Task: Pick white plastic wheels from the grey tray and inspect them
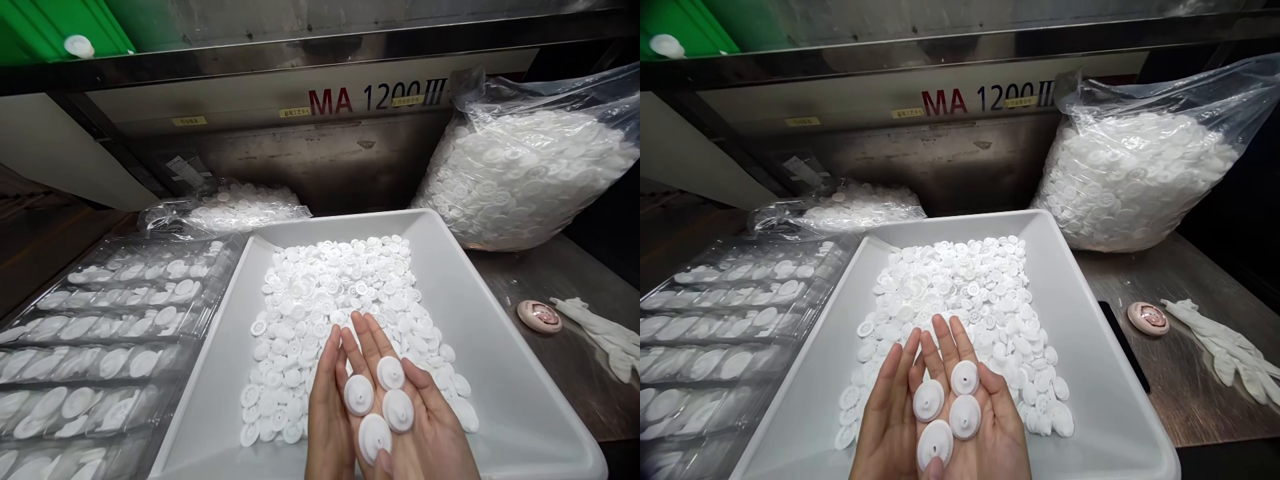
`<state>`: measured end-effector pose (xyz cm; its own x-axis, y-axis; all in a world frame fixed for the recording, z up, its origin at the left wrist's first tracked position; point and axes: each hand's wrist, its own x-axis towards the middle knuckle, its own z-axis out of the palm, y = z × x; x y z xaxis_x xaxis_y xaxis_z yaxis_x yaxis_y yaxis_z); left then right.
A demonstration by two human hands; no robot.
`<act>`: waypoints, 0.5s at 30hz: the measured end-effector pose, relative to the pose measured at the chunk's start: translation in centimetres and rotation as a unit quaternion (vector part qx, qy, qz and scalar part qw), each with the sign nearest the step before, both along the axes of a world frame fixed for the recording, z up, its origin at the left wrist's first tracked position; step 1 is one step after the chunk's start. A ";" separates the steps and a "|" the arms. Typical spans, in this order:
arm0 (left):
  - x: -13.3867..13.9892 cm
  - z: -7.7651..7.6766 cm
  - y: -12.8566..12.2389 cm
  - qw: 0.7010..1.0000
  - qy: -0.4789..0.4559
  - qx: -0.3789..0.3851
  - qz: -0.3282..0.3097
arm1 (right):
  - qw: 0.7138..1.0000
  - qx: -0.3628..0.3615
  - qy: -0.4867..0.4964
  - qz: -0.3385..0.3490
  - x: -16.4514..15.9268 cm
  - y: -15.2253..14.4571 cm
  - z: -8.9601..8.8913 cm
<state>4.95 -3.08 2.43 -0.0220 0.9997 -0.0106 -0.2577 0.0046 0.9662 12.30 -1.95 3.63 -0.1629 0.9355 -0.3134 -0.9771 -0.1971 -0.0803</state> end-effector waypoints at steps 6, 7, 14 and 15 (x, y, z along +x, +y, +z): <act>-0.6 -0.5 0.0 0.997 -0.066 0.025 -0.016 | 1.000 0.017 -0.010 -0.001 -0.1 -0.4 -0.7; -0.9 -0.6 0.1 0.996 -0.079 0.026 -0.017 | 1.000 0.008 -0.004 -0.003 -0.2 -0.4 -0.7; -1.5 -0.7 0.5 0.989 -0.140 -0.041 0.030 | 0.999 -0.009 -0.038 -0.001 -0.2 -0.3 0.0; -1.4 -0.6 0.4 0.988 -0.141 -0.043 0.039 | 0.999 -0.004 -0.044 -0.002 -0.3 -0.3 -0.1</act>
<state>3.55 -2.63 1.85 -0.0826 0.9903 -0.1115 -0.5202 0.0526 0.8524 11.99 -2.26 3.57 -0.1313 0.9334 -0.3340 -0.9670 -0.1948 -0.1644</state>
